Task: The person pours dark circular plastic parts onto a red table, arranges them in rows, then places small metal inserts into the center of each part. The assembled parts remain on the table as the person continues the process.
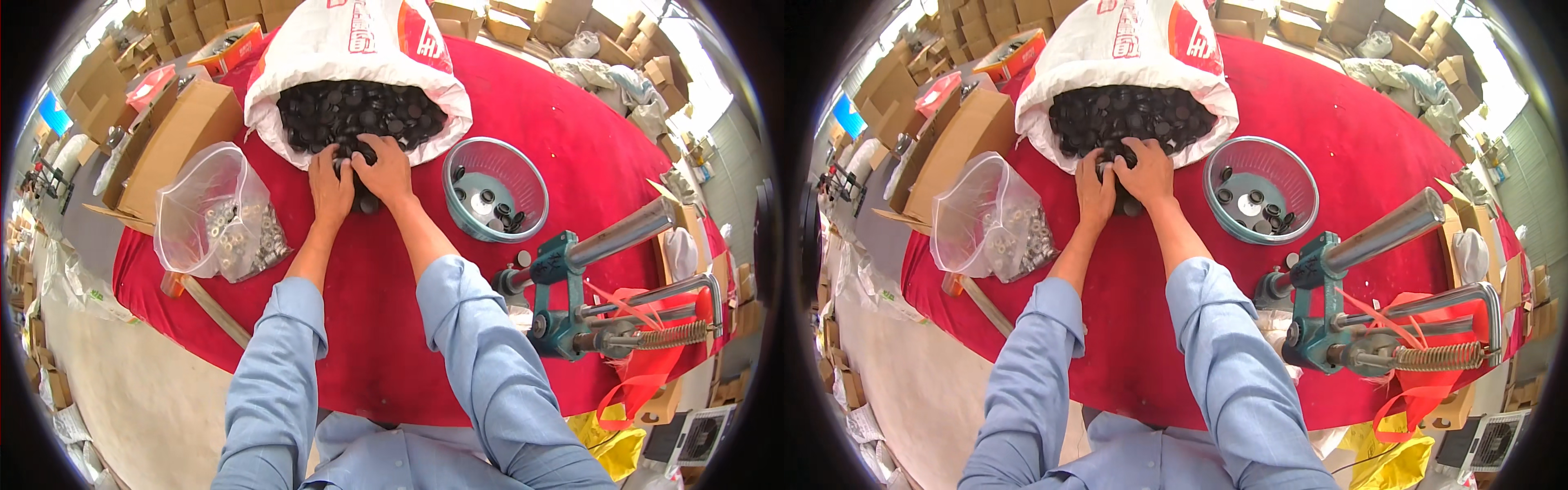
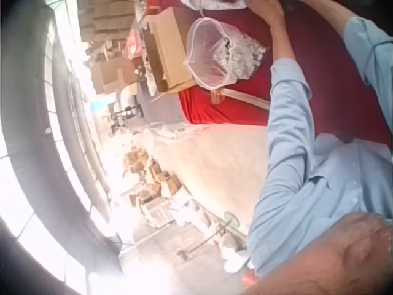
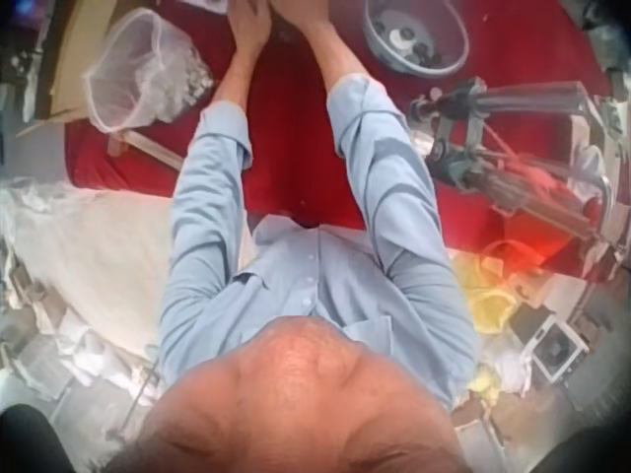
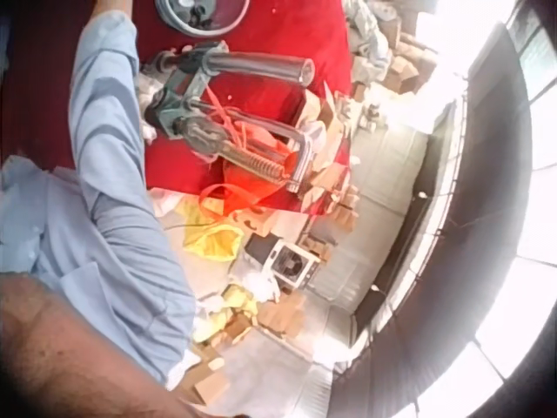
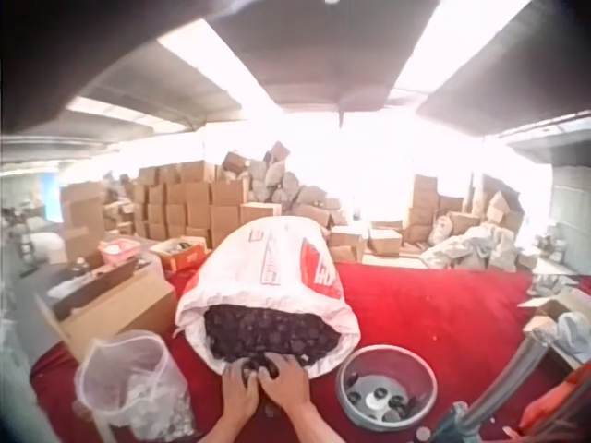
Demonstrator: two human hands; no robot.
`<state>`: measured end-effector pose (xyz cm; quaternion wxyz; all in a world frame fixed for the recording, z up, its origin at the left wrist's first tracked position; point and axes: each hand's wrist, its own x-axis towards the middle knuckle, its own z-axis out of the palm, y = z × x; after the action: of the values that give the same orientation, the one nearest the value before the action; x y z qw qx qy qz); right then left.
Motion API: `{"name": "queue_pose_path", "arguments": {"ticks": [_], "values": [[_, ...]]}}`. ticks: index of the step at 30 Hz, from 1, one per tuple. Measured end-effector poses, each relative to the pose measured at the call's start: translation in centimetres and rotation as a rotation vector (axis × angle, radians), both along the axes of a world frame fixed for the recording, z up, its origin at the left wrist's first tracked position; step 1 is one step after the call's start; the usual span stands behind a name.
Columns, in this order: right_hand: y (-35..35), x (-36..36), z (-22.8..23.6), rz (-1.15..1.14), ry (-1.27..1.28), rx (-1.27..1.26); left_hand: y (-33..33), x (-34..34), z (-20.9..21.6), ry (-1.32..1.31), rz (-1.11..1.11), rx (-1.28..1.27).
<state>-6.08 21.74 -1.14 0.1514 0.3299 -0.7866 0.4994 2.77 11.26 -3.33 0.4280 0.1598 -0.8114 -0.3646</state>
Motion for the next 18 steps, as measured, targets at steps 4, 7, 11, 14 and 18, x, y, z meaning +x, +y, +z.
{"name": "queue_pose_path", "arguments": {"ticks": [4, 7, 11, 14, 18], "values": [[0.6, -1.8, -0.3, -0.213, 0.201, 0.064, 0.0, -0.1, 0.1, -0.144, 0.162, -0.168], [0.3, -2.2, -0.4, -0.191, 0.087, 0.201, -0.9, -0.9, 0.3, -0.245, 0.194, -0.172], [-0.3, -1.9, -0.9, -0.120, 0.154, 0.176, -0.6, -1.4, 0.5, -0.303, 0.184, -0.145], [0.3, -1.9, -1.4, -0.033, 0.151, 0.188, -0.4, -0.8, 0.4, -0.279, 0.120, -0.131], [1.3, -0.3, -1.1, 0.017, 0.160, 0.136, 0.2, 0.4, 0.6, -0.203, 0.064, -0.151]]}}
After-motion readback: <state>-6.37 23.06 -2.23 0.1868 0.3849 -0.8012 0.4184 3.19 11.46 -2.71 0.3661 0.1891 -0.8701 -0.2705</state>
